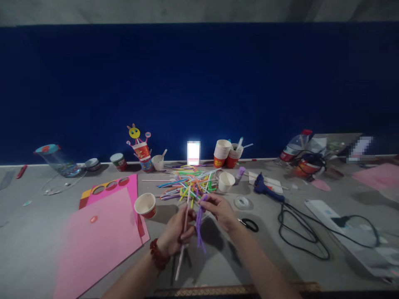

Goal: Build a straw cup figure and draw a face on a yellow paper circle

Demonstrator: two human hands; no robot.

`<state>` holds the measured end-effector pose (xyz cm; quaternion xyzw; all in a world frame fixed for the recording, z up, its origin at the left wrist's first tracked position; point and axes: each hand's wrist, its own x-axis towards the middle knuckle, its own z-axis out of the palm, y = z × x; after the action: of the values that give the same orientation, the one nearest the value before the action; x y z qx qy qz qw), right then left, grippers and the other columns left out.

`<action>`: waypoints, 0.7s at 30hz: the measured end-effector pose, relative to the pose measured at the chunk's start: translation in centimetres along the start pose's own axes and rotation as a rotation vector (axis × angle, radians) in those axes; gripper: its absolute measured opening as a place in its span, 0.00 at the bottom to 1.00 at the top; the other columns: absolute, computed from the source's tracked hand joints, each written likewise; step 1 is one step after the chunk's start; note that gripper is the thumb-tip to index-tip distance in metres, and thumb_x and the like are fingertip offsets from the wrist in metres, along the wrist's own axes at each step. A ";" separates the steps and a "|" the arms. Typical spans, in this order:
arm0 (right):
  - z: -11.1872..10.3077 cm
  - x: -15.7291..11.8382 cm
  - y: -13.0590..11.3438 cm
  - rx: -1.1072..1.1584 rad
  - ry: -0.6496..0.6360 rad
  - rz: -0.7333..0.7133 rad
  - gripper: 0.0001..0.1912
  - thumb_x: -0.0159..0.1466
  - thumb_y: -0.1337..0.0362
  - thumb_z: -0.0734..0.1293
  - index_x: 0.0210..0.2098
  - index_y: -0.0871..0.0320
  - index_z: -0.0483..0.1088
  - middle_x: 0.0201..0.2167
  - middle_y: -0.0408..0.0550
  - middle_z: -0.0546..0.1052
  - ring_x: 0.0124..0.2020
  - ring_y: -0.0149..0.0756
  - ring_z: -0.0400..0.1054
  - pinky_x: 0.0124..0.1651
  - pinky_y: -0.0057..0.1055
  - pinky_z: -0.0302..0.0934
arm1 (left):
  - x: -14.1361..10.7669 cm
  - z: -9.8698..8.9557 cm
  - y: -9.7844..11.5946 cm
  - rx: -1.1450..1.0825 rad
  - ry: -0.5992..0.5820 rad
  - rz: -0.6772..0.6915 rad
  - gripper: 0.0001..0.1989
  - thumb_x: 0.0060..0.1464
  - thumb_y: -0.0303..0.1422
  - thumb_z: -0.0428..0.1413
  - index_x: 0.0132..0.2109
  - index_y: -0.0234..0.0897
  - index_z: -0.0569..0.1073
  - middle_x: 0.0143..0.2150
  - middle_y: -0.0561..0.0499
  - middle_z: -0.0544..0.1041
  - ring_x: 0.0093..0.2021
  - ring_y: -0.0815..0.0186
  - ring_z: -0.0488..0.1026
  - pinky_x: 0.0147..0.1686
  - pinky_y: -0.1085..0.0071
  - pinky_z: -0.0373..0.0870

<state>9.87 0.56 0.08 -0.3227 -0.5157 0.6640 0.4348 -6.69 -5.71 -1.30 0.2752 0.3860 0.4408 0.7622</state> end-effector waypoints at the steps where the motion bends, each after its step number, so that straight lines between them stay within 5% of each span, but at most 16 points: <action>1: -0.2 0.1 0.2 0.020 0.030 0.012 0.17 0.49 0.52 0.80 0.28 0.58 0.77 0.26 0.43 0.76 0.27 0.31 0.67 0.32 0.29 0.65 | 0.0 -0.2 -0.6 -0.027 0.021 -0.034 0.22 0.51 0.54 0.59 0.34 0.38 0.67 0.23 0.58 0.71 0.11 0.81 0.45 0.12 0.79 0.37; 5: -0.9 0.5 1.5 0.089 0.047 0.087 0.19 0.47 0.52 0.81 0.27 0.58 0.77 0.24 0.42 0.75 0.25 0.30 0.67 0.32 0.28 0.64 | 0.4 -0.9 -2.9 0.001 0.083 -0.062 0.23 0.47 0.52 0.62 0.31 0.36 0.69 0.23 0.54 0.71 0.14 0.78 0.57 0.13 0.80 0.50; 9: -1.0 0.6 2.6 0.110 0.016 0.123 0.19 0.47 0.52 0.81 0.29 0.59 0.76 0.24 0.40 0.75 0.25 0.27 0.67 0.32 0.26 0.63 | 1.8 -1.4 -2.9 0.014 0.119 0.082 0.24 0.43 0.51 0.67 0.33 0.35 0.72 0.31 0.50 0.75 0.29 0.67 0.73 0.30 0.70 0.73; 13: -1.1 0.8 3.1 0.023 -0.001 0.119 0.19 0.49 0.51 0.80 0.31 0.59 0.77 0.24 0.41 0.76 0.25 0.29 0.67 0.31 0.27 0.63 | 3.2 -2.1 -1.6 0.110 0.195 0.209 0.23 0.44 0.51 0.67 0.32 0.34 0.74 0.32 0.49 0.76 0.30 0.66 0.73 0.31 0.70 0.72; 21: -1.1 1.2 4.0 -0.067 0.031 0.039 0.20 0.50 0.50 0.79 0.33 0.57 0.76 0.26 0.40 0.76 0.28 0.31 0.69 0.35 0.29 0.64 | 3.9 -2.1 -1.7 0.160 0.260 0.250 0.24 0.43 0.51 0.67 0.36 0.34 0.77 0.21 0.57 0.69 0.20 0.74 0.62 0.20 0.77 0.58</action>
<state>9.32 1.74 -4.01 -0.3575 -0.5246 0.6495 0.4186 -6.43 -2.86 -5.05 0.3215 0.4778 0.5319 0.6208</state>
